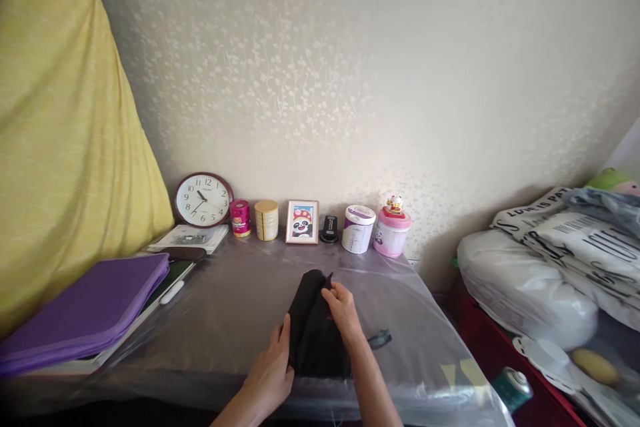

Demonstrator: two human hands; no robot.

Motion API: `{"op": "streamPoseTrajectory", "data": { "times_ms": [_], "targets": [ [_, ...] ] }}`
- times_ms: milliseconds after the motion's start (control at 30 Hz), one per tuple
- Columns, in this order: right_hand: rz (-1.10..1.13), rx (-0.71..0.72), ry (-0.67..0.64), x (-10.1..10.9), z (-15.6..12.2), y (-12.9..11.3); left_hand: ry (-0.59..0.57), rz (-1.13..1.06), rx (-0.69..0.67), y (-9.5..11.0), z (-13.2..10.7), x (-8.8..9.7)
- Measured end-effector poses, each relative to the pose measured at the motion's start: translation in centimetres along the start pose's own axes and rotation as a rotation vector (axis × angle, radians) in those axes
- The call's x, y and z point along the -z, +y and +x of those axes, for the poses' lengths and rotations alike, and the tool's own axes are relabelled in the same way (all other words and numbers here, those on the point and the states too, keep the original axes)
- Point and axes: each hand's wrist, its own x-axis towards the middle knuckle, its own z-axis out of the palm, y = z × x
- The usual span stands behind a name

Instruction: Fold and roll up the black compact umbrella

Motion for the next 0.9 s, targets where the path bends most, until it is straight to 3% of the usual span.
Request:
{"op": "streamPoseTrajectory", "data": {
  "times_ms": [167, 300, 500, 667, 800, 900],
  "targets": [
    [0.050, 0.016, -0.025, -4.2, 2.3, 0.7, 0.023, 0.019, -0.008, 0.0, 0.0, -0.4],
    [0.004, -0.022, -0.048, -6.2, 3.2, 2.1, -0.010, 0.058, -0.009, 0.0, 0.0, -0.2],
    [-0.347, 0.050, -0.042, -6.6, 3.5, 3.1, -0.026, 0.041, -0.014, -0.1, -0.1, 0.4],
    [-0.424, 0.062, -0.103, -6.5, 3.7, 3.4, -0.002, 0.039, -0.061, -1.3, -1.3, 1.0],
    [-0.441, 0.131, -0.168, -6.7, 3.4, 2.9, 0.147, 0.145, -0.059, -1.5, -2.1, 1.9],
    [-0.488, 0.205, -0.219, -6.8, 2.9, 2.4, 0.224, 0.150, -0.197, -1.4, -1.7, 1.6]
  ]
}}
